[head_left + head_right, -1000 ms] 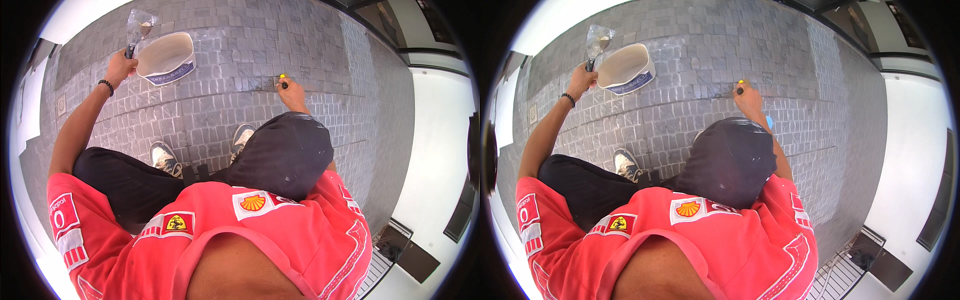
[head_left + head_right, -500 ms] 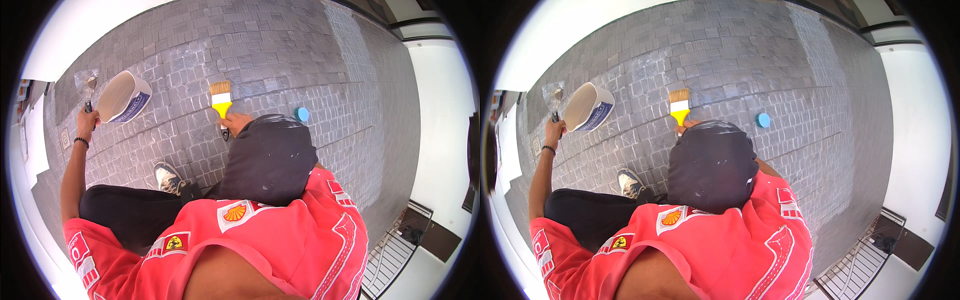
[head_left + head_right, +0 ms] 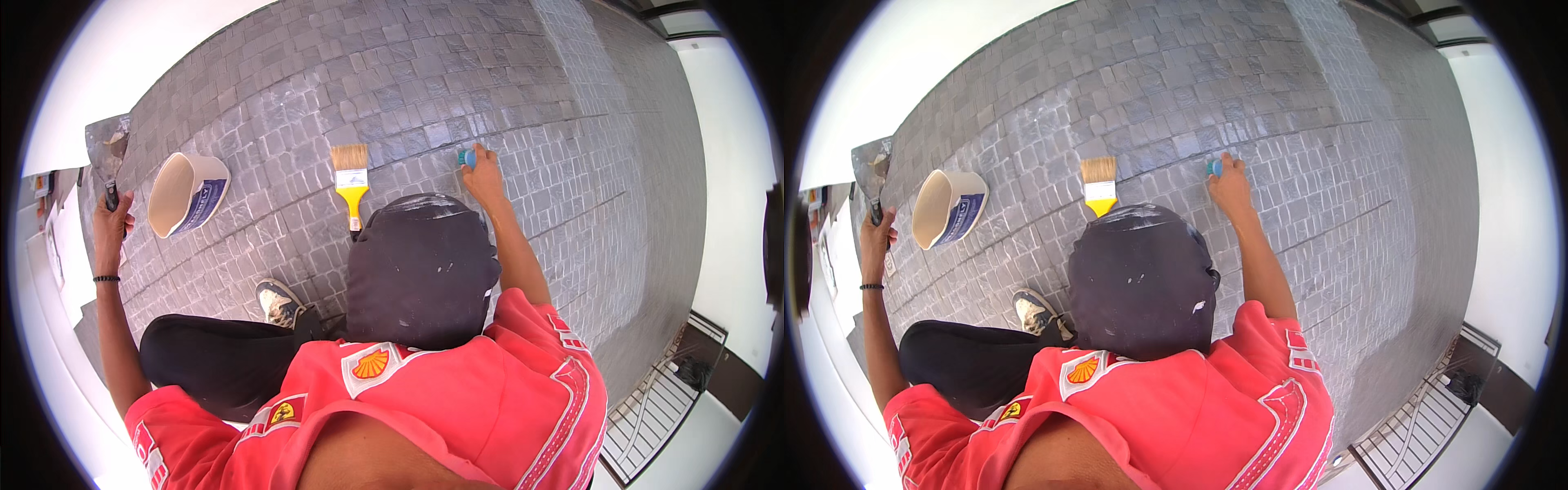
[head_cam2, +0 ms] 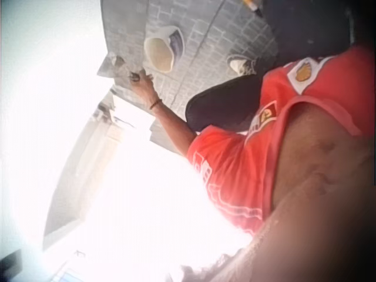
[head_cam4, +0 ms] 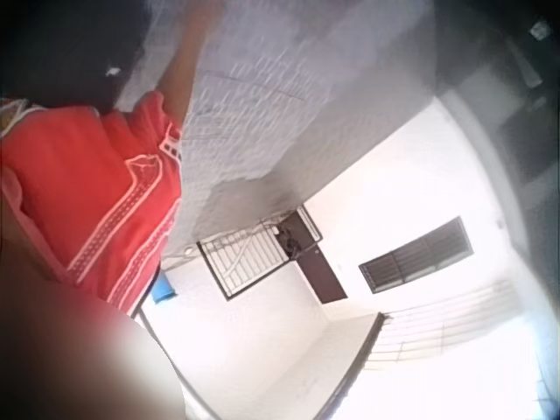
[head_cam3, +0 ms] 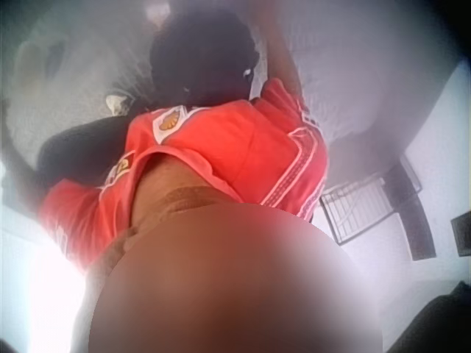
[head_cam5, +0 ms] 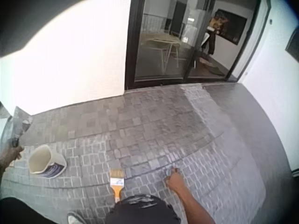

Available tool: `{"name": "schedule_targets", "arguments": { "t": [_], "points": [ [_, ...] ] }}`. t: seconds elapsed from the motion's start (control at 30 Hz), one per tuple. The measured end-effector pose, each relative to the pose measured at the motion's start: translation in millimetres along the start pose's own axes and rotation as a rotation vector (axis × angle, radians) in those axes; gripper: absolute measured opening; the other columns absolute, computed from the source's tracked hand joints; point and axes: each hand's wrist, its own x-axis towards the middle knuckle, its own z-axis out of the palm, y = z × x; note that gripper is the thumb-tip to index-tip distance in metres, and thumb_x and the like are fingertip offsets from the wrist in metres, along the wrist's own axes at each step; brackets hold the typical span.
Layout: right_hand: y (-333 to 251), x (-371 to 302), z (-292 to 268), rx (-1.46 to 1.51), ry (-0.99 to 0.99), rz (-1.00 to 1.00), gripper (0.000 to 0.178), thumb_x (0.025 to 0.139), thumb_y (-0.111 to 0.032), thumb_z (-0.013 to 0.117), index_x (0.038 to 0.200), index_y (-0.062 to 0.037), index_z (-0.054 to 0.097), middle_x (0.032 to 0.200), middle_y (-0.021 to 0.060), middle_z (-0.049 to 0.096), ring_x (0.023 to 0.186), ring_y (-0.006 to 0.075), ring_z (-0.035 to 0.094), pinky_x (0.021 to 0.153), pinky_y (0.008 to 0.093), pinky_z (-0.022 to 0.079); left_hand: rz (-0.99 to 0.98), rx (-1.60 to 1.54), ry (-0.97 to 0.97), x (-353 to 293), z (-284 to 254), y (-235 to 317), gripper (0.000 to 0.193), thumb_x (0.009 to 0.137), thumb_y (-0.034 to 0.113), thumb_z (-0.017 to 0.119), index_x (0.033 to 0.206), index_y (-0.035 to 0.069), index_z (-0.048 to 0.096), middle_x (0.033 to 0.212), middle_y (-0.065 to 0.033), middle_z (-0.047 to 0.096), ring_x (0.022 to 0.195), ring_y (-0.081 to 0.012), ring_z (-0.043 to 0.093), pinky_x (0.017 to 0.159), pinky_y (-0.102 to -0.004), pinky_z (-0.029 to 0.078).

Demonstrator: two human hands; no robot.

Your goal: The person sits on a tiled floor and applies a white grout-like substance into the gaps between tiles using a yellow brush and a metal trowel. They repeatedly dip the brush into a container and spread the material along the grout lines, occasionally switching to the trowel to smooth or fill the gaps.

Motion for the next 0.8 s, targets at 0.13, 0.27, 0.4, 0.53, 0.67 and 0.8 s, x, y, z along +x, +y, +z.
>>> {"name": "schedule_targets", "arguments": {
  "t": [0.13, 0.27, 0.4, 0.53, 0.67, 0.8],
  "points": [
    [-54.6, 92.8, 1.3, -0.056, -0.081, -0.328, 0.058, 0.087, -0.019, 0.075, 0.14, -0.0063, 0.055, 0.123, 0.0279, 0.062, 0.108, 0.0482, 0.066, 0.092, 0.0526, 0.055, 0.139, 0.024, -0.119, -64.2, 5.6, 103.4, 0.033, 0.097, 0.037, 0.075, 0.087, 0.011, 0.056, 0.064, 0.0052, 0.05, 0.056, -0.0038, 0.047, 0.05, -0.022, 0.038],
    [-92.7, 194.0, -5.0, -0.264, 0.04, -0.362, 0.045, 0.084, -0.022, 0.08, 0.124, -0.0057, 0.066, 0.112, 0.0247, 0.07, 0.105, 0.0431, 0.07, 0.088, 0.0513, 0.057, 0.162, -0.14, -0.193, -123.3, 46.0, 154.6, 0.031, 0.095, 0.029, 0.078, 0.088, 0.009, 0.056, 0.067, 0.0068, 0.048, 0.059, -0.0034, 0.044, 0.051, -0.0218, 0.037],
    [-107.5, 254.4, -15.0, -0.393, -0.155, -0.35, 0.063, 0.083, -0.023, 0.082, 0.14, -0.0088, 0.062, 0.12, 0.024, 0.07, 0.115, 0.0386, 0.067, 0.095, 0.0497, 0.054, 0.041, 0.02, -0.294, -125.9, 68.2, 168.1, 0.021, 0.094, 0.015, 0.076, 0.09, 0.003, 0.059, 0.073, 0.0067, 0.048, 0.067, -0.0068, 0.039, 0.06, -0.0258, 0.037],
    [-106.6, 263.1, -14.6, -0.514, -0.188, -0.428, 0.038, 0.082, -0.02, 0.082, 0.114, -0.0035, 0.07, 0.109, 0.0238, 0.073, 0.107, 0.0395, 0.07, 0.092, 0.0502, 0.057, 0.095, -0.078, -0.308, -109.9, 72.4, 170.6, 0.021, 0.094, 0.013, 0.076, 0.092, 0.001, 0.059, 0.075, 0.0057, 0.046, 0.071, -0.0088, 0.038, 0.063, -0.0276, 0.037],
    [-105.3, 256.4, -10.7, -0.522, -0.161, -0.572, 0.031, 0.077, -0.019, 0.085, 0.1, -0.0012, 0.073, 0.102, 0.0236, 0.074, 0.101, 0.041, 0.072, 0.088, 0.0499, 0.058, 0.156, -0.08, -0.268, -85.9, 78.6, 167.3, 0.022, 0.093, 0.014, 0.076, 0.095, -0.001, 0.06, 0.075, 0.002, 0.047, 0.071, -0.0109, 0.04, 0.064, -0.0288, 0.038],
    [-111.6, 261.9, -15.4, -0.567, -0.18, -0.409, 0.041, 0.077, -0.019, 0.086, 0.113, -0.0023, 0.072, 0.11, 0.0237, 0.073, 0.107, 0.0414, 0.07, 0.092, 0.0491, 0.056, 0.229, 0.001, -0.268, -79.0, 85.5, 159.1, 0.023, 0.093, 0.015, 0.076, 0.097, -0.002, 0.061, 0.074, -0.0028, 0.047, 0.07, -0.0132, 0.041, 0.065, -0.0311, 0.04]
  ]
}}
